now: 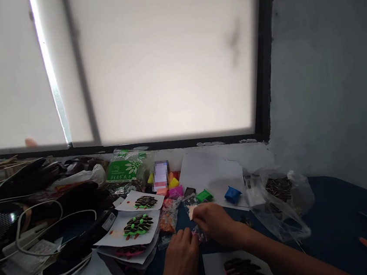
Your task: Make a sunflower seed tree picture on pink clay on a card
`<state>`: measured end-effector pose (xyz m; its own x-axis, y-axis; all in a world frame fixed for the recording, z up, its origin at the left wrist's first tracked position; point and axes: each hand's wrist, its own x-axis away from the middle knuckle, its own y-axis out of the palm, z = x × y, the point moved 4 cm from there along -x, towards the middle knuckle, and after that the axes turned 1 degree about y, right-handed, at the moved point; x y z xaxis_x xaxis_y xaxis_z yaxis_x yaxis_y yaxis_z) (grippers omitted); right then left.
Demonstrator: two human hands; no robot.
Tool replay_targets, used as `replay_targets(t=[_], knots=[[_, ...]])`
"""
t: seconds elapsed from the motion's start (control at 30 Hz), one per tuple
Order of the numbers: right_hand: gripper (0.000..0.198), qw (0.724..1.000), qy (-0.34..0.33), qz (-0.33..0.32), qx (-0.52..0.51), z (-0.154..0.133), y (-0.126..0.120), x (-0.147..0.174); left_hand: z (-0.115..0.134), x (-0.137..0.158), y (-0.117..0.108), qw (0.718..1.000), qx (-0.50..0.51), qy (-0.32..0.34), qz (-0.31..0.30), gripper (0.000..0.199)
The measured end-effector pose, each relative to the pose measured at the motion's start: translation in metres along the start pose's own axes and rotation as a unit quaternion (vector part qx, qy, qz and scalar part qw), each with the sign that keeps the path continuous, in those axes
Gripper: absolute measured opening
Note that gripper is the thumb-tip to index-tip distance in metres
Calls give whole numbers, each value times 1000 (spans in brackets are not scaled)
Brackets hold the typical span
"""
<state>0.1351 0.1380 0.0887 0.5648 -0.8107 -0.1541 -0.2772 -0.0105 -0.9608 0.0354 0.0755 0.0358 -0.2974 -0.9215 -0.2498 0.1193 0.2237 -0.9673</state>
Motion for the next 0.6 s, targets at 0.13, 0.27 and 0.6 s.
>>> replay_targets(t=[0.13,0.27,0.6], knots=[[27,999,-18,-30,13,-24,14,-31,-2,0,6,1000,5,1,17,41],[32,999,-19,-39,23,-32,21,-54,-4,1,10,999,-3,6,44,40],[31,991,-14,-130,-30,-27,34,-63,-5,0,14,996,-7,14,83,30]])
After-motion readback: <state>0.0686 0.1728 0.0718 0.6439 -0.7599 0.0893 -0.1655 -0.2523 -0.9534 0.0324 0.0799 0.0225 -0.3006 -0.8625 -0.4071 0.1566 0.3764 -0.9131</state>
